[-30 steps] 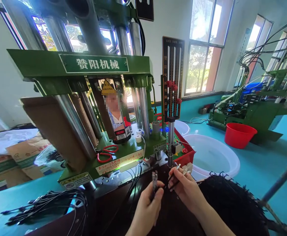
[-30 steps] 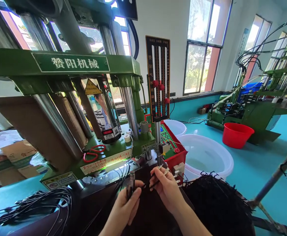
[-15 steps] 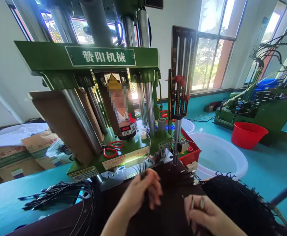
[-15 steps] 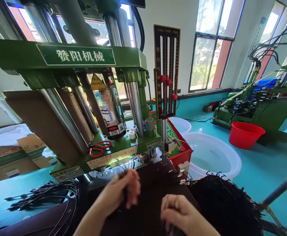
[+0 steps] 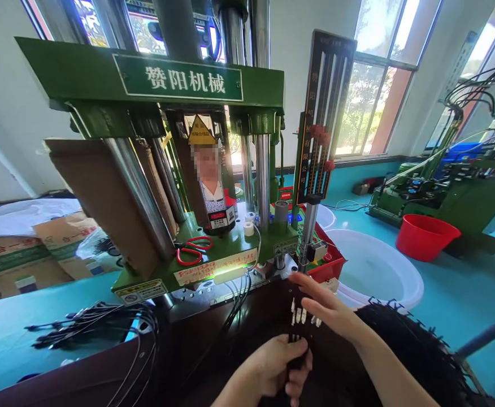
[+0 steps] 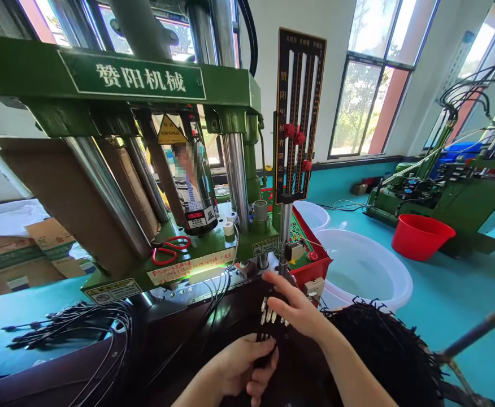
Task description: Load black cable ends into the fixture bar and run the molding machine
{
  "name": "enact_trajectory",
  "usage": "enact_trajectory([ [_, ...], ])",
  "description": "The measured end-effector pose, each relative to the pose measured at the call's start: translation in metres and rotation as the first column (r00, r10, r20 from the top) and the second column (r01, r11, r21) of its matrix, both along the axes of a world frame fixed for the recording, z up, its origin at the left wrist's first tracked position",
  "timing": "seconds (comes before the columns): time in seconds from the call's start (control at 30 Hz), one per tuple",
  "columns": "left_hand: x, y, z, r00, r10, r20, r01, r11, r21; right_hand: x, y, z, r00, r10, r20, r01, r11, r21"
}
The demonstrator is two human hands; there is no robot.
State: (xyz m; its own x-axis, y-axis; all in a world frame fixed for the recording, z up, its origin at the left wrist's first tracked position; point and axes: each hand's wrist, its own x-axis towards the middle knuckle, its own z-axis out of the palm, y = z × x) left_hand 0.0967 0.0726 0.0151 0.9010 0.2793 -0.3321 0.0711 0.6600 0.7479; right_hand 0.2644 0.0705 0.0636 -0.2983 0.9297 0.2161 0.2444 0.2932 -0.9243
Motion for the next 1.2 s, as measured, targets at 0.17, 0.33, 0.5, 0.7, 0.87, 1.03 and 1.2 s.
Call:
enact_trajectory([
  [0.17,0.010,-0.005,-0.007,0.989,0.151,0.000,-0.150,0.984,0.101,-0.016,0.010,0.021,0.926,0.325,0.191,-0.297,0.941,-0.161],
  [0.33,0.026,-0.013,-0.016,0.904,0.428,0.028,-0.428,0.901,0.065,-0.029,0.010,0.009,0.878,0.366,0.308,-0.345,0.930,-0.124],
  [0.5,0.034,-0.018,-0.019,0.831,0.556,-0.003,-0.555,0.829,-0.069,-0.038,0.016,-0.001,0.868,0.398,0.299,-0.384,0.917,-0.106],
  [0.7,0.028,-0.001,-0.024,0.654,0.747,-0.118,-0.756,0.648,-0.091,-0.038,0.057,-0.019,0.842,0.266,0.470,-0.283,0.958,-0.034],
  [0.87,0.019,0.013,-0.030,0.518,0.850,-0.096,-0.853,0.522,0.009,-0.043,0.097,-0.053,0.710,-0.121,0.694,0.019,0.988,0.152],
  [1.03,0.019,0.009,-0.033,0.590,0.801,-0.105,-0.799,0.597,0.064,-0.048,0.099,-0.056,0.649,-0.077,0.757,0.007,0.995,0.095],
  [1.2,0.017,-0.004,-0.025,0.641,0.758,-0.117,-0.753,0.651,0.098,-0.021,0.075,-0.035,0.741,0.190,0.644,-0.045,0.971,-0.235],
])
